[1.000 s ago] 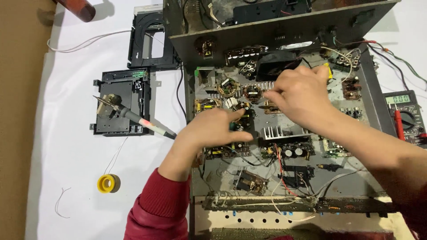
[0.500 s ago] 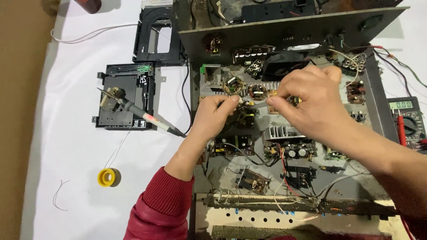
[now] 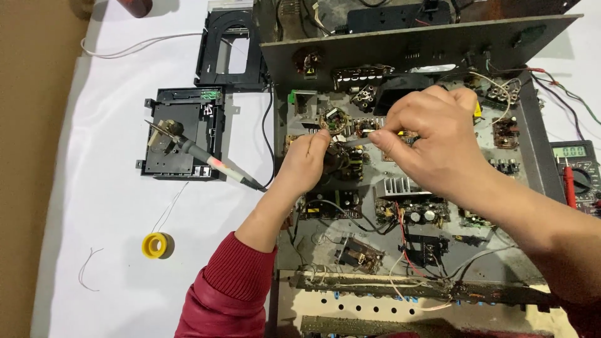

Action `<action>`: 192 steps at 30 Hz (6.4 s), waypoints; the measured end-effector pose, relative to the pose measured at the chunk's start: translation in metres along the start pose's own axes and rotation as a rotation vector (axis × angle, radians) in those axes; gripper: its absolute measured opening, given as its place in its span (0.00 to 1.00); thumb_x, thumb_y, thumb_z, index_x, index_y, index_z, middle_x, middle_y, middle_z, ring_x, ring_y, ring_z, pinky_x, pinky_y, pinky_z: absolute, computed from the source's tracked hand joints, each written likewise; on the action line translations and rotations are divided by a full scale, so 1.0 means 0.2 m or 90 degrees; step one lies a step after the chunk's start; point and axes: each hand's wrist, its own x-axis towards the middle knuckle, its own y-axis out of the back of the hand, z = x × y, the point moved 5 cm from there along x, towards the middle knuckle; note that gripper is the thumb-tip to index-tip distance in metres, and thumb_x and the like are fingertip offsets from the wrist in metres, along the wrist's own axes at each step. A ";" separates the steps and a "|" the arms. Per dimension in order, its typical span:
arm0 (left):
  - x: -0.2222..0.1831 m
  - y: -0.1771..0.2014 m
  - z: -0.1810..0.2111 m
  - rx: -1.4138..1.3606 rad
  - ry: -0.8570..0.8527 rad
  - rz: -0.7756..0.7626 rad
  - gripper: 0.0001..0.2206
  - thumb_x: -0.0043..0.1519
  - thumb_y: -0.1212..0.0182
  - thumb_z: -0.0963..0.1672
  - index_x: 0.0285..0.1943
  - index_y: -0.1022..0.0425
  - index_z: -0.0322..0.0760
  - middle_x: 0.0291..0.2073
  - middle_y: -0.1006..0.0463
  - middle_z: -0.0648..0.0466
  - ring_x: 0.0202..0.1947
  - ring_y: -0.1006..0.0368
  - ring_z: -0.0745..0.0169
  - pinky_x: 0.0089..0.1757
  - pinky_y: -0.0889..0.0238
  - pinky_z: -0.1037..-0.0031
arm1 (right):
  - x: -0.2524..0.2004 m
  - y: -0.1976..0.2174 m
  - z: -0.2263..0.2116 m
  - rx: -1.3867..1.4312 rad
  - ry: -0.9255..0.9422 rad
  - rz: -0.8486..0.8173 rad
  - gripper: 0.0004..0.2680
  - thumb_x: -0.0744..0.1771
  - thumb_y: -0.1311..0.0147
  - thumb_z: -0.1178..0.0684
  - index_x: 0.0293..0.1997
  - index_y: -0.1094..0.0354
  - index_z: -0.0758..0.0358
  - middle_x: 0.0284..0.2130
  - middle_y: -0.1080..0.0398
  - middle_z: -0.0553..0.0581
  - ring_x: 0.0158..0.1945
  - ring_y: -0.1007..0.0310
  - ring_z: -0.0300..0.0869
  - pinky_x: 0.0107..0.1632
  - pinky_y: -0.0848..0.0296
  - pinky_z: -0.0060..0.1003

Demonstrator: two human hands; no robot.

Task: Adjusting and repairing internal components of an electronic device using a lighter and manual manipulation of wires.

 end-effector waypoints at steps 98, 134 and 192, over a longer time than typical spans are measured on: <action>-0.62 0.83 0.27 -0.622 -0.505 0.340 0.09 0.69 0.45 0.47 0.53 0.33 0.40 0.42 0.30 0.49 0.37 0.31 0.59 0.42 0.32 0.69 | -0.02 0.08 -0.08 0.181 -0.611 -0.294 0.04 0.65 0.36 0.62 0.41 0.20 0.67 0.37 0.18 0.61 0.38 0.26 0.47 0.45 0.31 0.42; -1.35 0.24 -0.34 -0.746 -0.008 0.560 0.12 0.53 0.26 0.40 0.41 0.22 0.27 0.21 0.28 0.51 0.17 0.29 0.64 0.19 0.37 0.80 | -0.47 -1.00 -1.03 0.752 -0.571 -0.193 0.11 0.73 0.60 0.51 0.39 0.35 0.66 0.31 0.36 0.63 0.28 0.38 0.49 0.33 0.35 0.41; -0.54 0.91 -0.58 0.141 0.273 0.464 0.03 0.53 0.41 0.42 0.30 0.28 0.38 0.29 0.22 0.51 0.31 0.30 0.54 0.32 0.40 0.65 | -1.25 -0.22 -0.65 0.802 -0.578 -0.252 0.09 0.62 0.38 0.63 0.39 0.18 0.82 0.38 0.22 0.73 0.34 0.26 0.55 0.37 0.30 0.46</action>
